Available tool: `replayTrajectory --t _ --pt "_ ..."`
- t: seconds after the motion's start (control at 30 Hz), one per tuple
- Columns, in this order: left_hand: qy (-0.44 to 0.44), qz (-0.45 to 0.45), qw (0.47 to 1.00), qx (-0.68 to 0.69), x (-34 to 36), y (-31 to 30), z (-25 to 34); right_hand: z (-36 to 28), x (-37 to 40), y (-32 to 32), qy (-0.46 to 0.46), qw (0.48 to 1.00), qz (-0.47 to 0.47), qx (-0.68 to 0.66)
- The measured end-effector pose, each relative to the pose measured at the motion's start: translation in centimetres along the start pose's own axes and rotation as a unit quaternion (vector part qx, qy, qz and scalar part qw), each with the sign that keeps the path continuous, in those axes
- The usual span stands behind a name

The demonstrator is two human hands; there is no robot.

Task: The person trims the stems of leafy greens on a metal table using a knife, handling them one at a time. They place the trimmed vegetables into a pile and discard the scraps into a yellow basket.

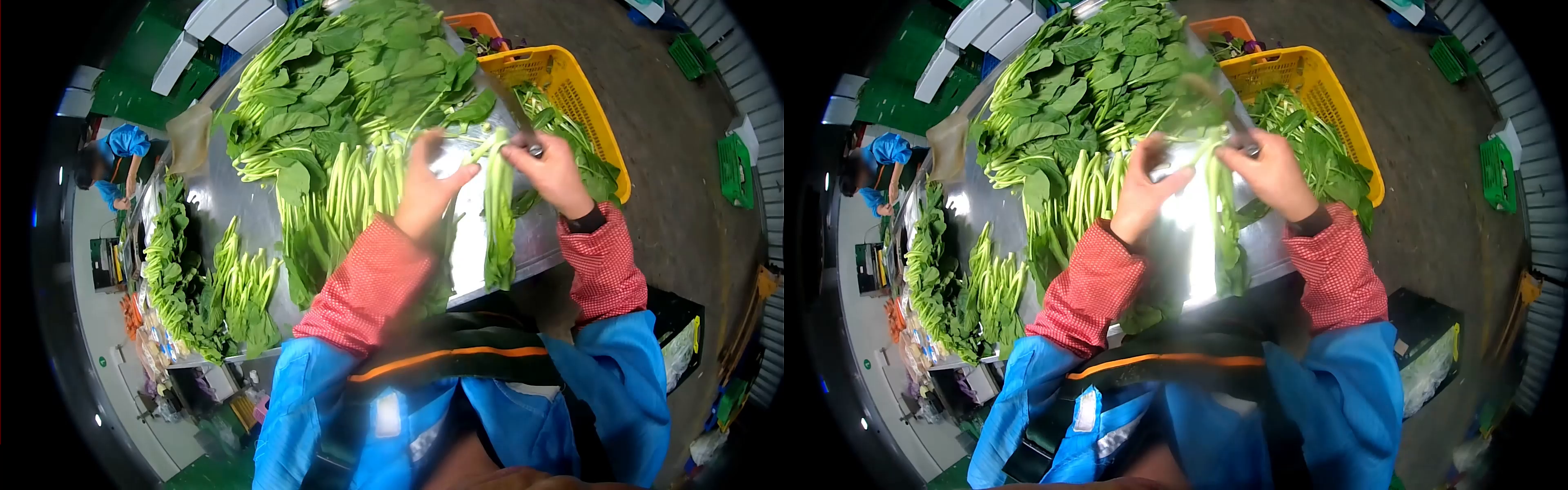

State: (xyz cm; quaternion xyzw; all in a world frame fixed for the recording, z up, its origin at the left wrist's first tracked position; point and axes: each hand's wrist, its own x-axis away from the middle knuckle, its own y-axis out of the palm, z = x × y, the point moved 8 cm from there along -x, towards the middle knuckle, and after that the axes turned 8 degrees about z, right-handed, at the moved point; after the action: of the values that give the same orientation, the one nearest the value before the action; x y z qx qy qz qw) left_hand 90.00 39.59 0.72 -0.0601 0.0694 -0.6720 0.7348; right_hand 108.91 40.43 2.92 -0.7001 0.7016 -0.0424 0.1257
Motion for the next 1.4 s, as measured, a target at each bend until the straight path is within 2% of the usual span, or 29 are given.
replayTrajectory --t 0.03,0.1,0.17,0.2,0.23,0.27,0.3,0.37,0.4,0.5,0.57,0.63,0.67,0.7,0.73,0.77,0.83,0.87,0.9,0.93,0.97,1.0,1.03,1.1,1.17,1.23,1.33,1.37,1.4 --pt "0.043 0.055 0.997 -0.02 -0.4 -1.7 0.1 -0.1 -0.3 -0.8 0.015 1.0 0.017 0.018" --pt "0.018 0.092 0.994 0.059 0.1 -3.1 0.6 -1.5 -0.3 -1.0 -0.005 0.995 0.04 0.086" --pt "-0.01 -0.036 0.998 0.055 0.7 -1.4 0.7 -3.7 0.0 0.7 -0.018 0.989 0.028 0.143" --pt "-0.052 -0.099 0.986 0.122 1.6 -0.2 0.9 -5.0 0.0 2.1 -0.063 0.982 0.022 0.175" --pt "-0.091 -0.159 0.965 0.187 2.7 1.0 1.3 -4.3 -0.1 3.6 -0.058 0.99 0.004 0.13" --pt "-0.088 -0.109 0.971 0.193 2.6 0.3 1.2 -3.3 -0.5 4.6 -0.063 0.992 0.0 0.107" --pt "-0.11 -0.11 0.975 0.16 2.0 -0.8 0.2 -2.7 -0.9 5.4 -0.067 0.994 -0.002 0.085" --pt "-0.146 -0.078 0.962 0.216 1.7 -3.1 -1.1 -1.8 -1.1 6.4 -0.004 0.999 -0.029 -0.039" --pt "-0.157 -0.067 0.964 0.204 1.7 -4.1 -1.6 -1.7 -1.0 6.7 -0.017 0.999 -0.008 -0.047" --pt "-0.224 -0.098 0.919 0.31 2.7 -4.6 -1.2 -2.2 -0.9 9.4 -0.011 0.985 -0.083 -0.148" --pt "-0.223 -0.12 0.916 0.309 2.8 -5.0 -1.5 -0.4 -1.2 10.1 0.029 0.98 -0.156 -0.118" --pt "-0.245 -0.145 0.91 0.3 3.7 -7.0 -2.2 1.3 -2.6 9.1 0.0 0.991 -0.127 -0.03" --pt "-0.242 -0.126 0.912 0.305 3.7 -8.5 -2.2 1.6 -3.7 7.1 -0.012 0.997 -0.059 0.045" --pt "-0.238 -0.109 0.914 0.311 3.7 -9.9 -2.2 1.2 -4.7 5.0 -0.018 0.983 0.001 0.183" --pt "-0.215 -0.078 0.928 0.293 3.3 -11.8 -2.1 0.4 -4.8 3.6 -0.102 0.929 0.063 0.351" --pt "-0.184 -0.077 0.93 0.309 3.1 -13.4 -2.2 -0.6 -4.5 3.0 -0.182 0.836 0.122 0.504" --pt "-0.192 -0.003 0.914 0.357 3.3 -16.2 -2.3 -0.7 -3.4 4.3 -0.171 0.861 0.106 0.466" --pt "-0.199 0.015 0.914 0.354 3.5 -17.5 -3.0 1.4 -2.8 6.3 -0.067 0.911 0.024 0.406" --pt "-0.205 0.033 0.914 0.35 3.8 -18.3 -3.9 3.2 -1.4 9.1 -0.054 0.939 -0.007 0.34" --pt "-0.206 0.068 0.927 0.305 3.9 -18.9 -4.4 6.5 0.2 12.3 0.027 0.974 -0.062 0.215" --pt "-0.207 0.08 0.928 0.3 4.0 -19.0 -5.1 8.3 2.0 14.8 0.061 0.985 -0.082 0.138" --pt "-0.211 0.09 0.939 0.255 4.0 -19.0 -5.3 10.9 3.4 16.7 0.093 0.985 -0.085 0.121" --pt "-0.217 0.1 0.948 0.21 4.1 -19.0 -5.6 14.3 4.5 17.6 0.046 0.996 -0.038 0.072" --pt "-0.215 0.114 0.96 0.14 4.5 -18.9 -5.3 17.3 5.2 15.2 0.072 0.991 0.009 0.109" --pt "-0.221 0.127 0.957 0.141 4.9 -19.2 -6.2 18.7 3.4 11.2 0.105 0.968 -0.017 0.229" --pt "-0.217 0.101 0.961 0.135 5.2 -19.1 -6.6 16.5 1.1 5.9 0.075 0.952 0.066 0.29" --pt "-0.229 0.091 0.959 0.141 5.2 -18.1 -7.6 13.3 -1.6 5.7 0.064 0.939 0.017 0.338" --pt "-0.236 0.084 0.959 0.131 4.8 -17.5 -7.8 13.7 -1.7 8.1 0.006 0.955 0.008 0.297" --pt "-0.247 0.083 0.955 0.142 4.6 -16.5 -7.6 14.6 -1.7 11.2 0.034 0.961 -0.04 0.27"
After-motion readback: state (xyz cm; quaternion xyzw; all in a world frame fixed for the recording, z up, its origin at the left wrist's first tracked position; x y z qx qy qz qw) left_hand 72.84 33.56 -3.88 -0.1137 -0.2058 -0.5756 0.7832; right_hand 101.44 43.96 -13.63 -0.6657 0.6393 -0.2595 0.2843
